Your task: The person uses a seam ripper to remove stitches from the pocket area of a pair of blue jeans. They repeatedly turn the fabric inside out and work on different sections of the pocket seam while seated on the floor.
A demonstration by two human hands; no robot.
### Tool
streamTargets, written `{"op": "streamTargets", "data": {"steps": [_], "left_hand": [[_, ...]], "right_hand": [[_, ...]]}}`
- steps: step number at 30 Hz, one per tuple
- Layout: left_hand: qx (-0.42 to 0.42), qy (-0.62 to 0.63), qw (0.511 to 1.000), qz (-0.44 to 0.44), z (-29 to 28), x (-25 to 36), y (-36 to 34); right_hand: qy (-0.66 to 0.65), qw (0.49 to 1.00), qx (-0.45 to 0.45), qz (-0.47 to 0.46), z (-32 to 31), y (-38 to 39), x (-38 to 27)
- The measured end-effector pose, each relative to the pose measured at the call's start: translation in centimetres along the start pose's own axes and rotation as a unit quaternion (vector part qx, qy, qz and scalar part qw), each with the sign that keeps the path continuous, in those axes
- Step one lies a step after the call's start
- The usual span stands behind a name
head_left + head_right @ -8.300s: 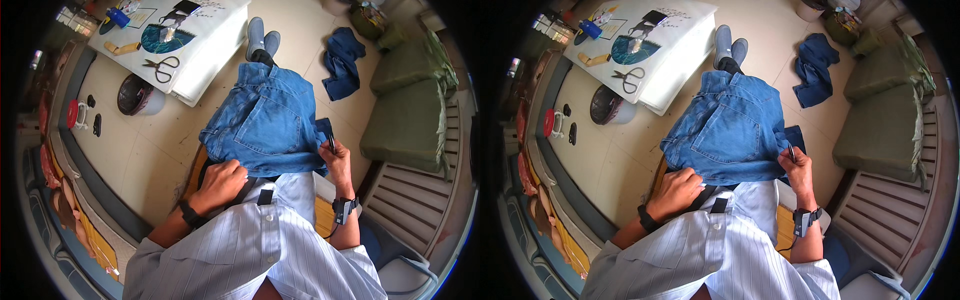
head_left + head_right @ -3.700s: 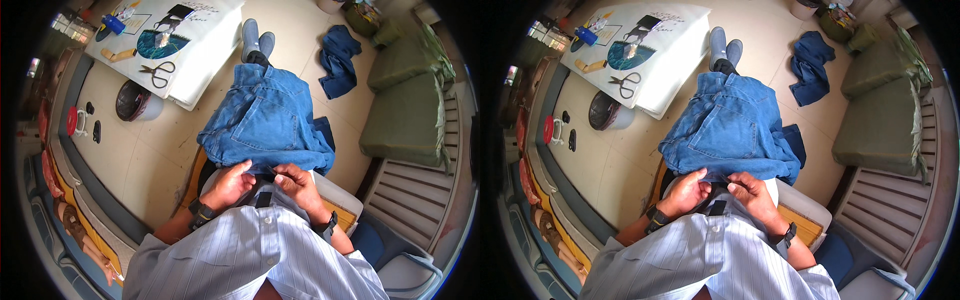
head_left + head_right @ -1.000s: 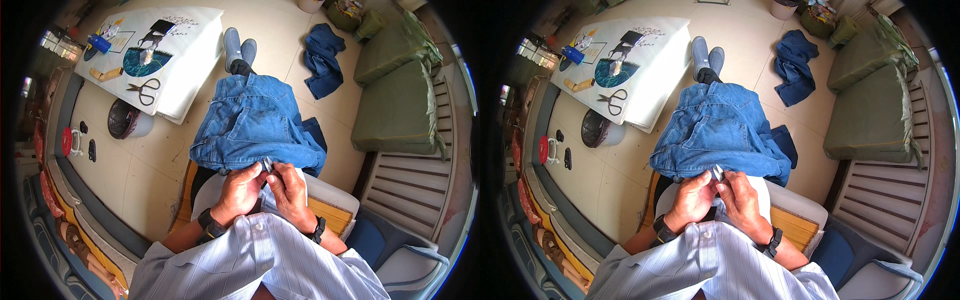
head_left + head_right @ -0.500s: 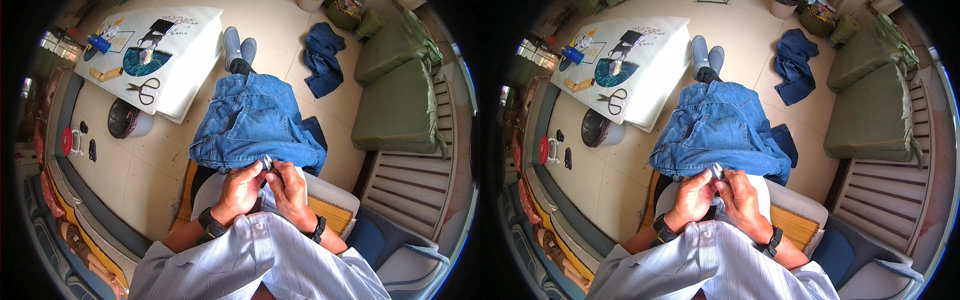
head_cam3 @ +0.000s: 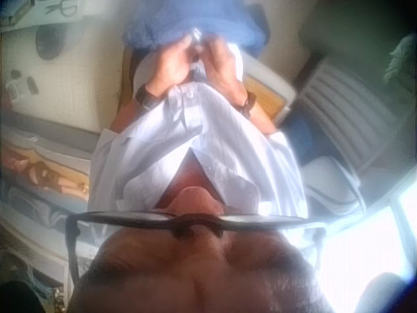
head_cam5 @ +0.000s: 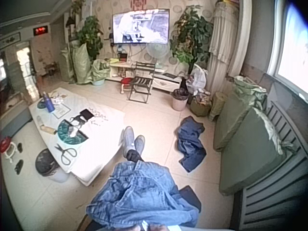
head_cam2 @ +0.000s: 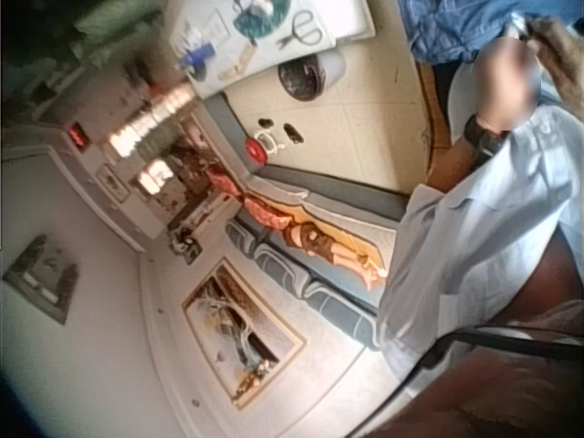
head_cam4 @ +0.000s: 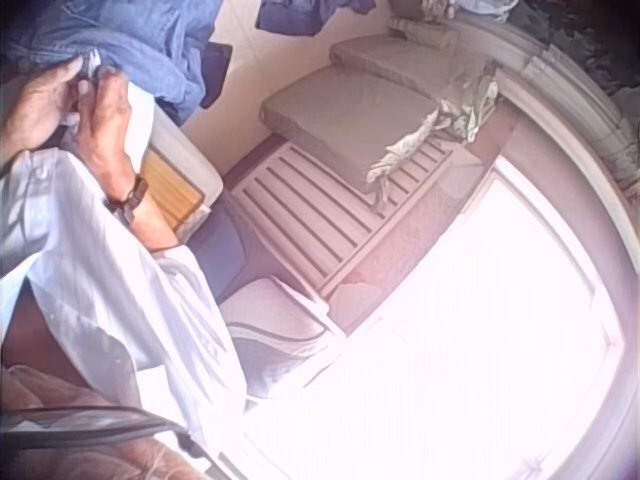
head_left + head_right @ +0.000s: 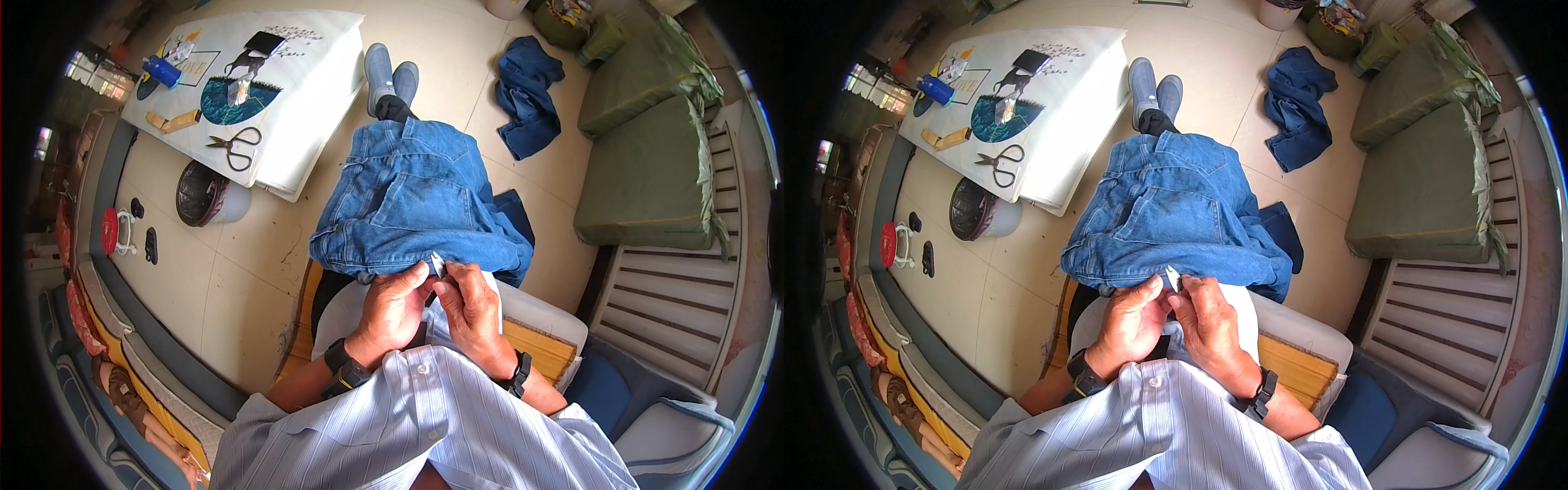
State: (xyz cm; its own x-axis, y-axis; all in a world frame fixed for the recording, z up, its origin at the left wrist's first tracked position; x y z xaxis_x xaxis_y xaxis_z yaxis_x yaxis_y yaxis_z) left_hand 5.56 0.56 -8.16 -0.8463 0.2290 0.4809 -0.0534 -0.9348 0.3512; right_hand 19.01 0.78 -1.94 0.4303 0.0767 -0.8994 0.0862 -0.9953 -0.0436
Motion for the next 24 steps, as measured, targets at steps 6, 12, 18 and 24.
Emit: {"op": "streamTargets", "data": {"steps": [6,12,18,24], "left_hand": [[-0.001,0.000,1.000,0.003,0.2,0.1,0.0],[-0.001,-0.001,1.000,-0.007,0.4,0.2,0.0],[0.012,0.010,1.000,-0.001,0.8,0.5,0.1],[0.021,0.005,1.000,0.001,0.1,0.5,0.1]], "right_hand": [[0.000,1.000,0.003,0.000,-0.1,0.0,0.1],[-0.029,1.000,0.007,0.006,-0.1,-0.1,0.4],[-0.192,0.975,-0.010,0.113,-0.3,0.7,2.2],[-0.371,0.914,0.013,0.161,-1.0,0.7,3.0]]}}
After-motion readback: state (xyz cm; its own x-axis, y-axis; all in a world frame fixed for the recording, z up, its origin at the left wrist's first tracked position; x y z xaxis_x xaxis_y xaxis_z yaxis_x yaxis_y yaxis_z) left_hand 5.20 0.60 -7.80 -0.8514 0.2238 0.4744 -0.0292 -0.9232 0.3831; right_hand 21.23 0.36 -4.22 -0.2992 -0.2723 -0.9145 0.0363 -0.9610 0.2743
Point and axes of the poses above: each hand's wrist, its own y-axis away from the middle knuckle, its own z-axis out of the palm, x = y × z, the point moved 6 cm from there along -y, towards the middle knuckle, and after that the axes turned 9 degrees about z, right-handed, at the moved point
